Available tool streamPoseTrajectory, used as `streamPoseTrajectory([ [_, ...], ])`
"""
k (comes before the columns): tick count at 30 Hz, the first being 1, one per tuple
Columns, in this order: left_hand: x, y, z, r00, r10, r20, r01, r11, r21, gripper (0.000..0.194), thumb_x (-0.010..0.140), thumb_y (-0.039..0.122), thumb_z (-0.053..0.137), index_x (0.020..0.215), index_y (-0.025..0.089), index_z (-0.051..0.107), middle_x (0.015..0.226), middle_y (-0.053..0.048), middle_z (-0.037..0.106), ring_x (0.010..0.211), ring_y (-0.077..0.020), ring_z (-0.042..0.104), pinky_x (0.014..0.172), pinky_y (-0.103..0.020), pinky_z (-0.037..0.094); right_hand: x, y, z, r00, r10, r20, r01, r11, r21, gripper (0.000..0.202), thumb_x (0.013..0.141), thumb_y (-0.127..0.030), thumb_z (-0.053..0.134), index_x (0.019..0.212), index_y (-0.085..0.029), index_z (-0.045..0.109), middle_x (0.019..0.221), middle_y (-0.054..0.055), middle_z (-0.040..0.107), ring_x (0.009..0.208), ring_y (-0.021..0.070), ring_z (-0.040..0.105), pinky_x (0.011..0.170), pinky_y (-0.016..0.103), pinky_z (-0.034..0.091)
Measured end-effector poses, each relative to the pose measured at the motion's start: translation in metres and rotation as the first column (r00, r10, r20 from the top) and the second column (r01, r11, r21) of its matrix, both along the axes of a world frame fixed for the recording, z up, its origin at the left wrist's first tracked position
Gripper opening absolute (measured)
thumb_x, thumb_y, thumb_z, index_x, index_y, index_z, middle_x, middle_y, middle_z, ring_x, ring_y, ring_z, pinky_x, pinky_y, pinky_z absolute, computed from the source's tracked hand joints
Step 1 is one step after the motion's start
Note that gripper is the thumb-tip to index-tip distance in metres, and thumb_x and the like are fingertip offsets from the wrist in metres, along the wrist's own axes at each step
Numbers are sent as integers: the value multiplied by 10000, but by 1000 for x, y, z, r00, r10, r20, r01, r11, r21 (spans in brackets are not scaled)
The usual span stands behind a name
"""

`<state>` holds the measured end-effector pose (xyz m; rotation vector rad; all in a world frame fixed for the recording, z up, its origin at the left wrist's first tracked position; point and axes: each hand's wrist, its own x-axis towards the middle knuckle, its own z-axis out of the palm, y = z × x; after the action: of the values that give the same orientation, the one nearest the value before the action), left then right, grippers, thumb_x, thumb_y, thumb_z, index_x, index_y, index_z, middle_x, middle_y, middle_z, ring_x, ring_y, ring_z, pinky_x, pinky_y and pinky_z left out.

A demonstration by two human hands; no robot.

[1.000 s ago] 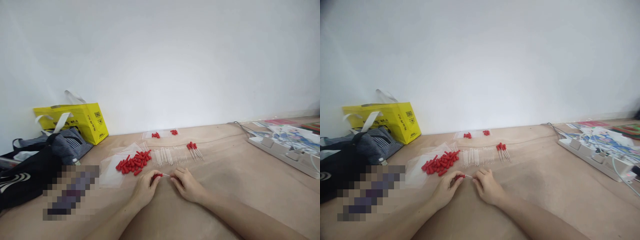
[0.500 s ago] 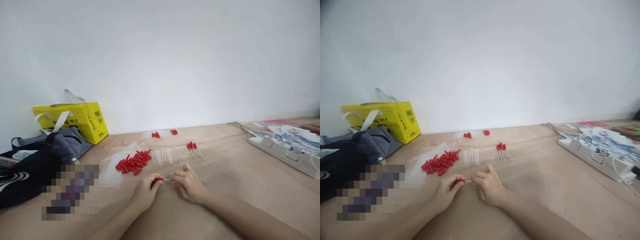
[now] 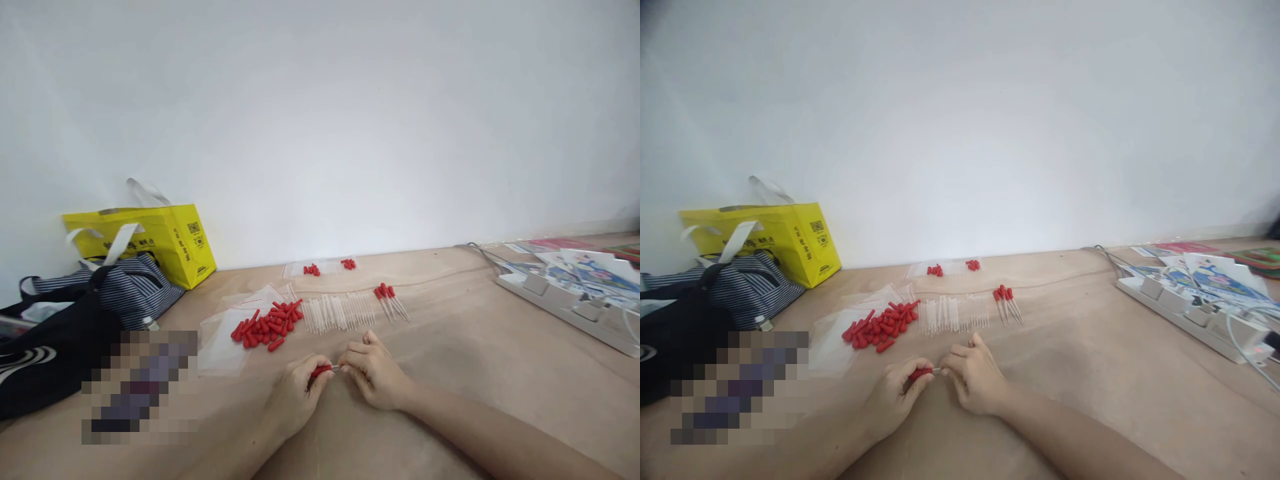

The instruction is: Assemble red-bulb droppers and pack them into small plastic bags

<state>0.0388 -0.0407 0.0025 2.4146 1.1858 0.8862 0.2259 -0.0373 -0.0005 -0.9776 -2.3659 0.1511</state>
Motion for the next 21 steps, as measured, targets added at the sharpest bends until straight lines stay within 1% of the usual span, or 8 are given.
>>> streamPoseTrajectory([
  [7,0,9,3,997,76,19,-77,996,40,151,799,277,467,772,196,592,706,3,632,663,-150,571,615,-244,430,10,8,13,999,48,22,-48,999,-15,211,850,-200,384,935,-221,575,833,27,597,769,142,494,676,282,262],
  [9,-1,11,3,998,70,-5,-70,996,48,161,804,294,466,795,200,596,739,-8,637,708,-164,573,658,-267,432,13,9,14,998,8,68,-9,1000,26,206,839,-199,406,911,-225,597,807,34,595,769,152,484,670,290,256],
  [11,-5,14,4,996,86,-30,-83,993,81,190,788,322,493,905,205,587,860,-31,639,822,-195,561,741,-313,421,18,12,12,994,-53,91,48,997,56,196,825,-196,426,875,-220,613,782,41,598,769,162,482,675,301,252],
  [13,-10,18,5,985,165,-57,-155,976,155,316,756,342,535,1043,210,541,1002,-54,604,947,-230,515,817,-368,381,26,21,7,980,-193,44,190,980,49,198,818,-195,424,861,-214,616,802,45,608,792,169,494,691,307,254],
  [15,-17,24,8,950,299,-95,-269,932,243,360,732,333,560,1072,220,529,1047,-61,578,989,-251,483,835,-399,349,34,34,3,904,-426,-39,427,904,-1,210,815,-200,405,865,-204,610,848,50,618,835,180,508,708,307,261],
  [17,-26,30,11,886,444,-138,-385,867,316,287,719,307,572,995,227,571,1012,-61,582,961,-257,486,813,-400,337,42,49,0,763,-643,-70,639,766,-66,219,807,-209,392,893,-185,593,872,61,625,871,195,517,717,307,268],
  [19,-33,37,13,816,552,-170,-465,802,374,222,713,288,578,925,227,594,992,-63,582,943,-261,483,797,-400,323,47,62,-2,645,-764,-25,758,644,-103,224,799,-217,389,921,-170,571,869,72,631,869,205,531,726,314,267],
  [21,-39,43,14,764,616,-193,-507,758,411,192,715,283,575,895,221,600,990,-69,578,940,-265,475,789,-400,310,49,70,-2,585,-810,49,809,578,-103,218,799,-229,388,915,-164,561,852,82,635,850,213,544,729,326,262],
])
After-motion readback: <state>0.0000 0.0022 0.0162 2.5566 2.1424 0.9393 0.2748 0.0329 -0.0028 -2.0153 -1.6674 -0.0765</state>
